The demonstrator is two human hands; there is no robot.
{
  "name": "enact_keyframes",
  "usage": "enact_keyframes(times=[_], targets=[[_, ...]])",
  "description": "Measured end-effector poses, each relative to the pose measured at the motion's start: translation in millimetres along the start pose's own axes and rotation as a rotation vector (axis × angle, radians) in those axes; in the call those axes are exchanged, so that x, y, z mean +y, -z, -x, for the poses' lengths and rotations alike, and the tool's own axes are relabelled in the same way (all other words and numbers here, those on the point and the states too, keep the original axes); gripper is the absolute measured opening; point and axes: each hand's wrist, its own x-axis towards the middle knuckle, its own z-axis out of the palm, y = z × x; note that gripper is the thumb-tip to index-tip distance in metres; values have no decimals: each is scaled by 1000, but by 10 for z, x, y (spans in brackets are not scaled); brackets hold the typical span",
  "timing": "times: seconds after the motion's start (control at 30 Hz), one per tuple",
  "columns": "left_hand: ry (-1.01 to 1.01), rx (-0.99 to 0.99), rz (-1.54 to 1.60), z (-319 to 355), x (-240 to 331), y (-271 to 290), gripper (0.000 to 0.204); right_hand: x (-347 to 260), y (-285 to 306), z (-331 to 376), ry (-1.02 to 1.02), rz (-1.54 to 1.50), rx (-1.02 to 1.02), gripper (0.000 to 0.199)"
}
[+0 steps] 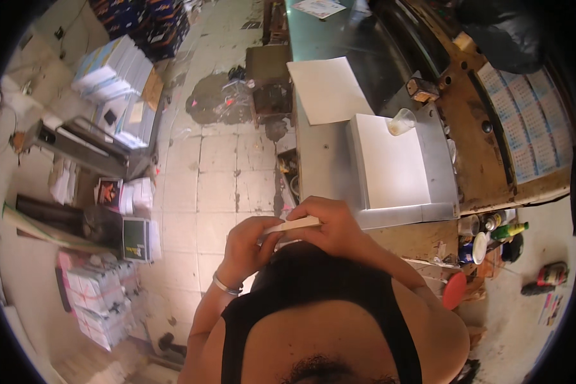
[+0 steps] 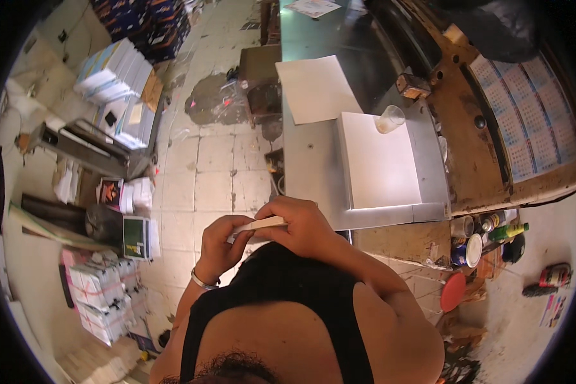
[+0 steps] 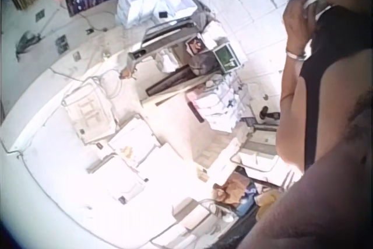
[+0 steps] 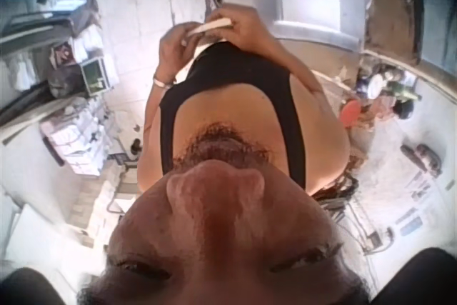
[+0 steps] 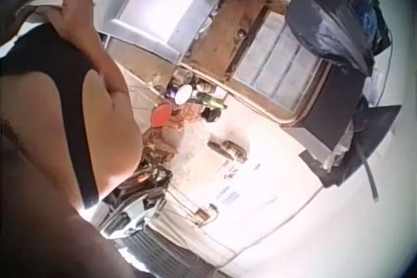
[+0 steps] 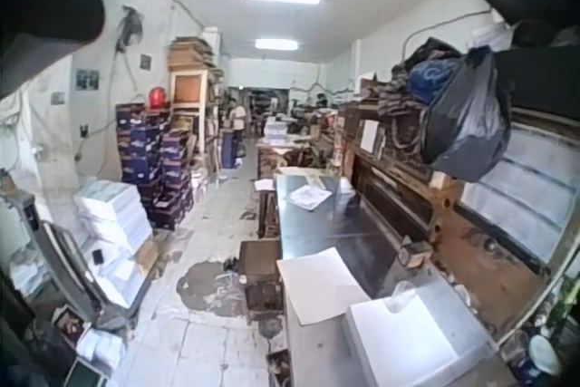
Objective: The person removes a cut paper sample from a cutting machine, folds it, and holds it against a block of paper. The person then picks up a sheet of paper and positions it onto the machine bed against the guides.
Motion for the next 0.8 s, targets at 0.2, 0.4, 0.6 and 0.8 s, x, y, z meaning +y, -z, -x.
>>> enact_keyframes(times=[0.2, 0.4, 0.6, 0.8], targets=[[214, -28, 247, -637, -305, -126, 15, 282, 458, -33, -182, 150, 48, 39], [381, 327, 672, -2318, -844, -405, 27, 521, 718, 202, -305, 88, 229, 33], [381, -22, 777, -4170, -1142, -1831, 69, 743, 836, 271, -424, -53, 374, 35], [343, 24, -775, -4298, -1470, -2171, 127, 1036, 1083, 417, -530, -223, 638, 36]])
